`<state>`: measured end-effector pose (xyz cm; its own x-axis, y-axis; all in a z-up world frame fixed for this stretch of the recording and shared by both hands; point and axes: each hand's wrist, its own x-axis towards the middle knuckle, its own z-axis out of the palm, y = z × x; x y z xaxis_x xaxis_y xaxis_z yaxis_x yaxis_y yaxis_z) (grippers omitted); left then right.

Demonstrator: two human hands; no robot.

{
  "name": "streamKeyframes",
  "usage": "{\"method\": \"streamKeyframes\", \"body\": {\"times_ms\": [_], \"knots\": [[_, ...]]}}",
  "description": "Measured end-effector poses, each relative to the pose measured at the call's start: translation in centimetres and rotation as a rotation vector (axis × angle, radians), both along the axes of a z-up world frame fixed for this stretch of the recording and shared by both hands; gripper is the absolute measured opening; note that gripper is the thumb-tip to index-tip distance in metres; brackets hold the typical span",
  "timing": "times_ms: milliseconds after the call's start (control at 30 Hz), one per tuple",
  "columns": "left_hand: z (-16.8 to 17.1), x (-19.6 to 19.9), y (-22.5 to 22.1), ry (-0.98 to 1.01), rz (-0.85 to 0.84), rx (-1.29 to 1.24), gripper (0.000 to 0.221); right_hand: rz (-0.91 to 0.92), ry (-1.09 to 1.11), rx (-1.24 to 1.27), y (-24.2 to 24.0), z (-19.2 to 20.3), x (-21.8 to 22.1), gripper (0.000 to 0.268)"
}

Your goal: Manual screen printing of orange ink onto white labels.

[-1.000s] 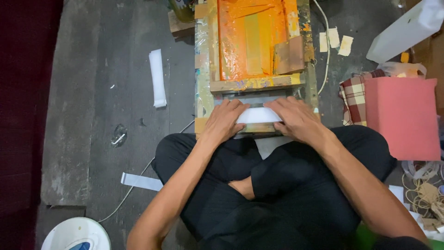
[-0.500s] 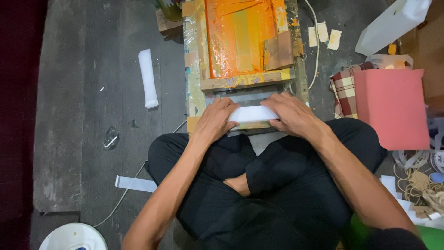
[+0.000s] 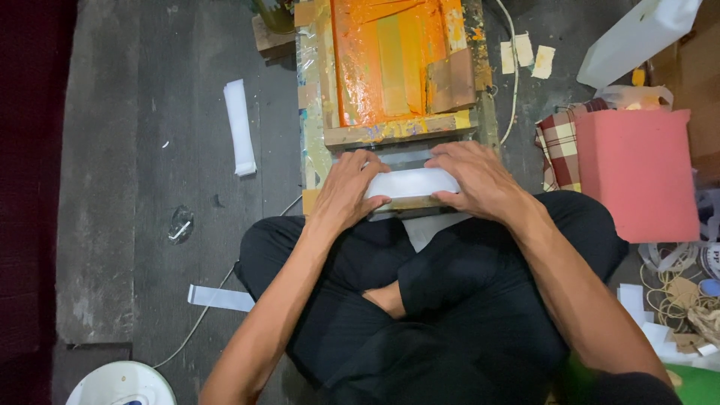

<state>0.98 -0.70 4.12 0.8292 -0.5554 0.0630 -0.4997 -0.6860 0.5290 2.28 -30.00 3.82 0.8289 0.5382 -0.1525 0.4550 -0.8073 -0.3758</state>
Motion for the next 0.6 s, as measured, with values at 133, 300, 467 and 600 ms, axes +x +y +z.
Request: {"method": "streamKeyframes", "body": {"times_ms": [133,300,467,600], "knots": [[0.3,0.2,0.1,0.012,0.007,-0.022,0.053,0.019,-0.101,0.008,-0.5,-1.4,0.1,0.059],[0.8,0.6,0.2,0.171,0.015,-0.292,0.053,-0.034,-0.065,0.058,-0.7,-1.1,0.2,0.059],[-0.6,1.6,1.0,0.245,0.152,-0.396,0.030,-0.145,0.085,0.286,-0.4,2.8,-0.2,0.049],[-0.6,2.0,1.3,0.285,0.260,-0.399,0.022,-0.375,0.330,0.641,-0.5,4.6,-0.5,0.020]]}}
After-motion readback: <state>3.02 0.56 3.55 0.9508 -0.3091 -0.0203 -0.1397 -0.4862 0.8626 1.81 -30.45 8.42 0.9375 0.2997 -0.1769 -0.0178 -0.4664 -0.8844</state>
